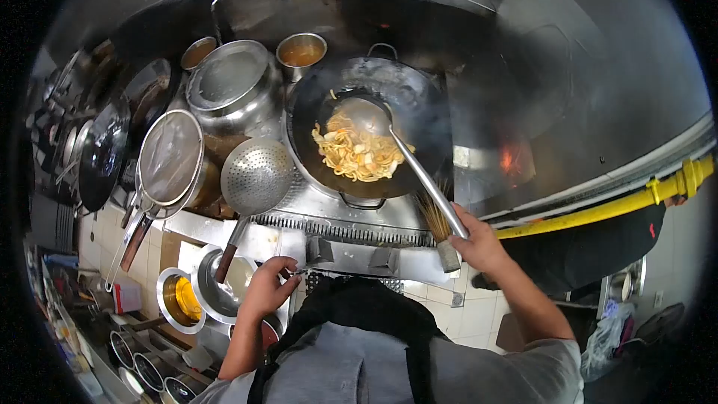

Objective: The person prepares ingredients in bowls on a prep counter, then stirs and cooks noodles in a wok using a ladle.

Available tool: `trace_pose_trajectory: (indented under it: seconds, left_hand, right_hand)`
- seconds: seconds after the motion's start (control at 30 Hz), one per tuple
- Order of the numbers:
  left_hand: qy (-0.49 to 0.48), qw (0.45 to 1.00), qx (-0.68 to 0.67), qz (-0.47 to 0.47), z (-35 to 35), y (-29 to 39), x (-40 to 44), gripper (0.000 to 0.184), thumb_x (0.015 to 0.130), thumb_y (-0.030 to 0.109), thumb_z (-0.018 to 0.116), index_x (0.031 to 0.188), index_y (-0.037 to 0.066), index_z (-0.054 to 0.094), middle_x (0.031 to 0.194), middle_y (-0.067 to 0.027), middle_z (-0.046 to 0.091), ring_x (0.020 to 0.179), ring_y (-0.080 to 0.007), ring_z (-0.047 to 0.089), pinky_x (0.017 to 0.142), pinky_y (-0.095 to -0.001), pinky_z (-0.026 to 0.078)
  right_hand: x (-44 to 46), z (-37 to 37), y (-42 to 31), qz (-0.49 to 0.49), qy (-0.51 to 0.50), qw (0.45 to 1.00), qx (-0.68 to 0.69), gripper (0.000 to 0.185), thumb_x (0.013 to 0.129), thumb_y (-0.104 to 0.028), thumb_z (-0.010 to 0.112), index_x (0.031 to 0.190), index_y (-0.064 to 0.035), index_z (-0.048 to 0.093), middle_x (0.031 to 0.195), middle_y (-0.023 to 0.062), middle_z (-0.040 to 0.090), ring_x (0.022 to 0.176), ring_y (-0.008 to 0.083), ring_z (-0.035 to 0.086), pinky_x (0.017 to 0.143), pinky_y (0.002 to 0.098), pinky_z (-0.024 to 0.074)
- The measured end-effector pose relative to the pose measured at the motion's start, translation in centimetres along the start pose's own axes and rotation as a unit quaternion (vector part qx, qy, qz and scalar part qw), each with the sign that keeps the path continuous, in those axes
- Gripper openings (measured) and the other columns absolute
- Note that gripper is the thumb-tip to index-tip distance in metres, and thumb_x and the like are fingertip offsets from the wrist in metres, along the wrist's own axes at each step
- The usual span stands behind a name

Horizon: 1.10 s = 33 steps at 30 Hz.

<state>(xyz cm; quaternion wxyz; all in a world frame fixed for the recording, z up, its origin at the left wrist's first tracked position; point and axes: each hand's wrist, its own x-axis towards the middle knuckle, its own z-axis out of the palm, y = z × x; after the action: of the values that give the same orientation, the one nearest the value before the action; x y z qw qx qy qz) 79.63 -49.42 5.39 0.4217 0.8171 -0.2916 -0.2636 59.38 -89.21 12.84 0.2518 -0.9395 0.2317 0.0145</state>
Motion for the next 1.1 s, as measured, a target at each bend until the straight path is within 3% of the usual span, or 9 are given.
trace_pose_trajectory:
  seconds: [0.1, 0.17, 0.2, 0.23, 0.47, 0.6, 0.77, 0.9, 1.1]
  left_hand:
    - [0.019, 1.000, 0.022, -0.007, -0.3, -0.4, -0.8, 0.031, 0.081, 0.017, 0.074, 0.107, 0.003, 0.065, 0.097, -0.0147, 0.066, 0.082, -0.0313, 0.066, 0.075, -0.0389, 0.053]
    - [0.043, 0.999, -0.027, 0.002, -0.8, -0.6, -1.2, 0.030, 0.081, 0.017, 0.073, 0.106, 0.002, 0.065, 0.096, -0.0155, 0.067, 0.084, -0.0315, 0.066, 0.077, -0.0381, 0.053]
    - [0.034, 0.998, -0.050, -0.028, -1.2, -0.6, -1.5, 0.030, 0.082, 0.017, 0.073, 0.106, 0.001, 0.064, 0.097, -0.0164, 0.067, 0.086, -0.0316, 0.066, 0.078, -0.0377, 0.053]
    - [0.041, 0.998, -0.044, -0.028, -1.5, -0.6, -1.7, 0.031, 0.083, 0.017, 0.073, 0.107, 0.001, 0.064, 0.096, -0.0163, 0.067, 0.086, -0.0308, 0.066, 0.078, -0.0374, 0.053]
    - [0.078, 0.992, -0.095, -0.023, -3.3, -1.4, -2.6, 0.029, 0.084, 0.016, 0.074, 0.108, 0.004, 0.065, 0.093, -0.0055, 0.067, 0.077, -0.0141, 0.061, 0.067, -0.0286, 0.049]
    - [0.085, 0.988, -0.117, -0.052, -4.4, -2.8, -3.2, 0.027, 0.084, 0.015, 0.074, 0.107, 0.003, 0.065, 0.092, -0.0036, 0.067, 0.077, -0.0119, 0.061, 0.066, -0.0269, 0.047]
    - [0.097, 0.979, -0.170, -0.056, -5.1, -4.2, -3.4, 0.028, 0.083, 0.013, 0.074, 0.108, 0.003, 0.065, 0.092, -0.0026, 0.068, 0.079, -0.0122, 0.063, 0.068, -0.0263, 0.048]
    - [0.118, 0.968, -0.217, -0.053, -5.7, -7.6, -3.8, 0.029, 0.081, 0.008, 0.074, 0.107, 0.000, 0.065, 0.092, -0.0063, 0.068, 0.081, -0.0145, 0.062, 0.074, -0.0284, 0.049]
    - [0.098, 0.969, -0.225, -0.021, -7.2, -6.0, -2.7, 0.032, 0.078, 0.002, 0.073, 0.109, -0.002, 0.064, 0.092, -0.0073, 0.068, 0.081, -0.0130, 0.062, 0.077, -0.0277, 0.049]
  right_hand:
    - [1.4, 3.0, -1.4, 0.021, 0.008, 0.998, 0.051, 0.065, 0.083, -0.005, 0.066, 0.145, -0.0071, 0.043, 0.136, 0.0220, 0.056, 0.111, 0.0312, 0.064, 0.095, 0.0363, 0.0490]
    - [5.0, 6.5, -0.6, -0.075, 0.084, 0.981, 0.157, 0.065, 0.084, -0.002, 0.065, 0.145, -0.0067, 0.043, 0.112, 0.0170, 0.068, 0.087, 0.0222, 0.069, 0.075, 0.0341, 0.0545]
    - [6.0, 3.3, -7.6, 0.108, -0.045, 0.910, 0.398, 0.061, 0.086, 0.002, 0.063, 0.144, -0.0080, 0.046, 0.077, 0.0086, 0.064, 0.058, 0.0143, 0.061, 0.051, 0.0287, 0.0480]
    - [8.6, 3.2, -10.3, 0.067, -0.028, 0.910, 0.409, 0.058, 0.088, 0.003, 0.059, 0.143, -0.0093, 0.048, 0.058, -0.0001, 0.049, 0.041, 0.0074, 0.045, 0.037, 0.0248, 0.0341]
    - [28.2, 2.9, -25.8, -0.063, -0.078, 0.869, 0.484, 0.050, 0.088, -0.004, 0.059, 0.137, -0.0106, 0.051, 0.062, 0.0016, 0.050, 0.041, 0.0112, 0.044, 0.036, 0.0284, 0.0357]
    - [37.4, 2.2, -32.4, -0.058, -0.102, 0.863, 0.491, 0.014, 0.089, -0.006, 0.059, 0.102, -0.0078, 0.055, 0.064, 0.0003, 0.048, 0.044, 0.0088, 0.042, 0.038, 0.0284, 0.0362]
    - [31.5, -1.0, -29.2, -0.068, -0.099, 0.878, 0.464, 0.008, 0.091, -0.009, 0.060, 0.099, -0.0062, 0.058, 0.062, -0.0001, 0.049, 0.043, 0.0094, 0.045, 0.037, 0.0288, 0.0349]
    - [20.1, 0.4, -21.5, 0.053, 0.000, 0.917, 0.395, 0.058, 0.088, -0.001, 0.062, 0.143, -0.0099, 0.048, 0.058, -0.0002, 0.049, 0.038, 0.0093, 0.043, 0.036, 0.0274, 0.0348]
    - [16.1, 5.8, -12.6, 0.123, 0.026, 0.943, 0.307, 0.061, 0.083, -0.002, 0.061, 0.142, -0.0115, 0.050, 0.061, -0.0003, 0.050, 0.044, 0.0081, 0.045, 0.039, 0.0277, 0.0373]
